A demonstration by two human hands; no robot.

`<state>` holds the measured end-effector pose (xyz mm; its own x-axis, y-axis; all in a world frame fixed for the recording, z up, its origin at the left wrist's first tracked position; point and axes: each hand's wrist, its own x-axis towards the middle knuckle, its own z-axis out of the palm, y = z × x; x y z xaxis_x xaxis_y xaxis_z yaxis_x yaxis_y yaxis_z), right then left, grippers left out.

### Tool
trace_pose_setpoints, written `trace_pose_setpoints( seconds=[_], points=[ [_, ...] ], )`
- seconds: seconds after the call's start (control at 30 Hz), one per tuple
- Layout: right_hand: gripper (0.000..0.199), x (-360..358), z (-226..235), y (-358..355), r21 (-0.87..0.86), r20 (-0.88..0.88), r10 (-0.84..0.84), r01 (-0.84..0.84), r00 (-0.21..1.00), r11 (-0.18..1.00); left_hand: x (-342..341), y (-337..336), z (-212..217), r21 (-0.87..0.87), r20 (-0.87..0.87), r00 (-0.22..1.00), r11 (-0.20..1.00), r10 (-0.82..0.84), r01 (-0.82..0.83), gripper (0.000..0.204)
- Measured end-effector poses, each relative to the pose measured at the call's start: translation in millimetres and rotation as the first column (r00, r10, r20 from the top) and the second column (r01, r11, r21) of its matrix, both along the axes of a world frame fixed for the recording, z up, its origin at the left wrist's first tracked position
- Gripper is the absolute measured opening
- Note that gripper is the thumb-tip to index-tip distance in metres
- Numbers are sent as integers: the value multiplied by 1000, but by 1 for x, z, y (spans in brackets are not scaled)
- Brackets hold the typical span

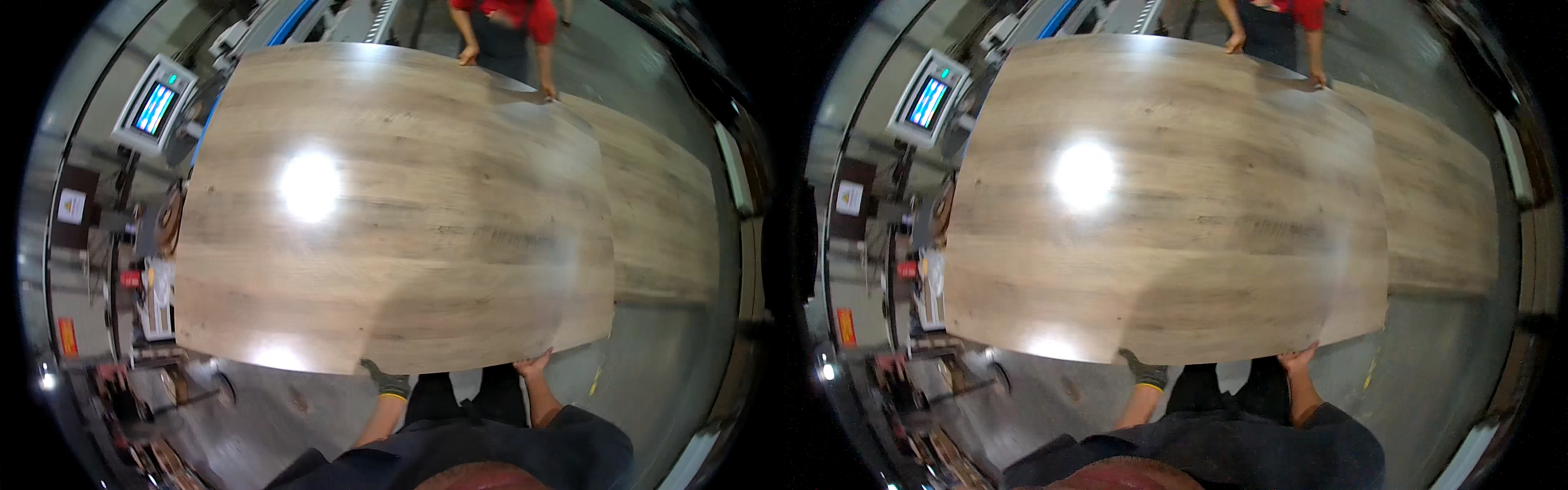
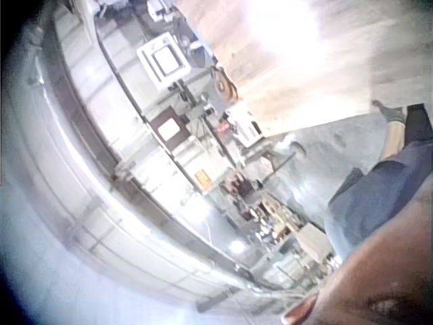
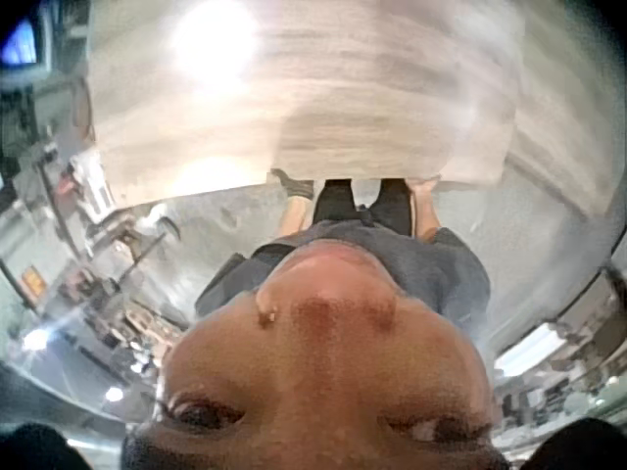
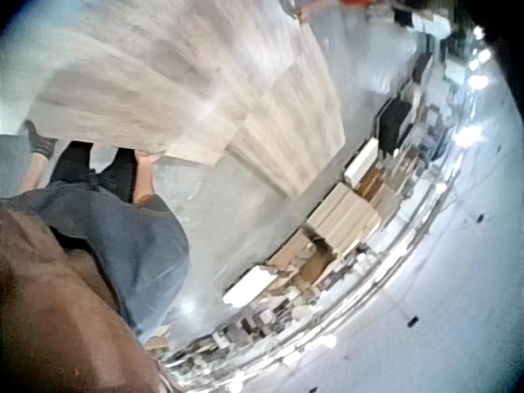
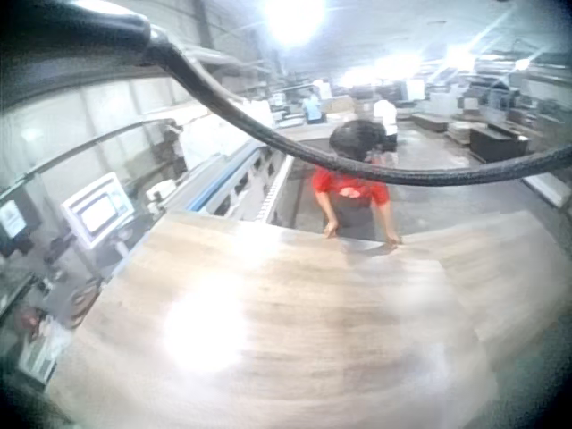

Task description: The person uses a screwdriver to tighten components on a piece of machinery. They then collaborate with another person to lift and position a large wooden panel onto the machine.

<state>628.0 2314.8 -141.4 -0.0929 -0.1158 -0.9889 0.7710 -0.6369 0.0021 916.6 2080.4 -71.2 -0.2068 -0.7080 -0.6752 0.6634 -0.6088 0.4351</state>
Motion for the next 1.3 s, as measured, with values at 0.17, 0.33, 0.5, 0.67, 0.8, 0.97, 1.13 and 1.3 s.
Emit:
trace_pose_setpoints(
  seconds=[0.17,0.33,0.5,0.67,0.8,0.97,1.13,1.3],
  points=[
    [67,-5,-58,76,17,-28,212,-211,977,977,13,8,2,194,170,983,981,-67,33,90],
    [65,15,-14,110,-110,-123,193,-207,973,972,71,6,-83,-28,-212,976,999,-47,42,65],
    [73,28,61,96,29,32,327,-328,944,944,114,7,-106,18,-134,987,996,-88,92,65],
    [76,77,74,85,-20,22,306,-306,952,952,126,-23,-61,-23,26,999,999,-21,22,69],
    [79,118,89,67,-38,14,249,-248,968,968,111,-15,-18,-74,367,918,988,151,-133,74],
    [79,185,127,25,-61,19,235,-234,972,970,32,145,13,165,-277,953,983,120,-76,70],
    [86,225,135,33,-153,125,448,-429,885,890,33,163,41,279,-107,986,956,125,-91,72],
    [47,122,230,110,241,-427,890,-969,-161,-60,43,153,48,255,12,998,965,58,-59,74]
  ],
)
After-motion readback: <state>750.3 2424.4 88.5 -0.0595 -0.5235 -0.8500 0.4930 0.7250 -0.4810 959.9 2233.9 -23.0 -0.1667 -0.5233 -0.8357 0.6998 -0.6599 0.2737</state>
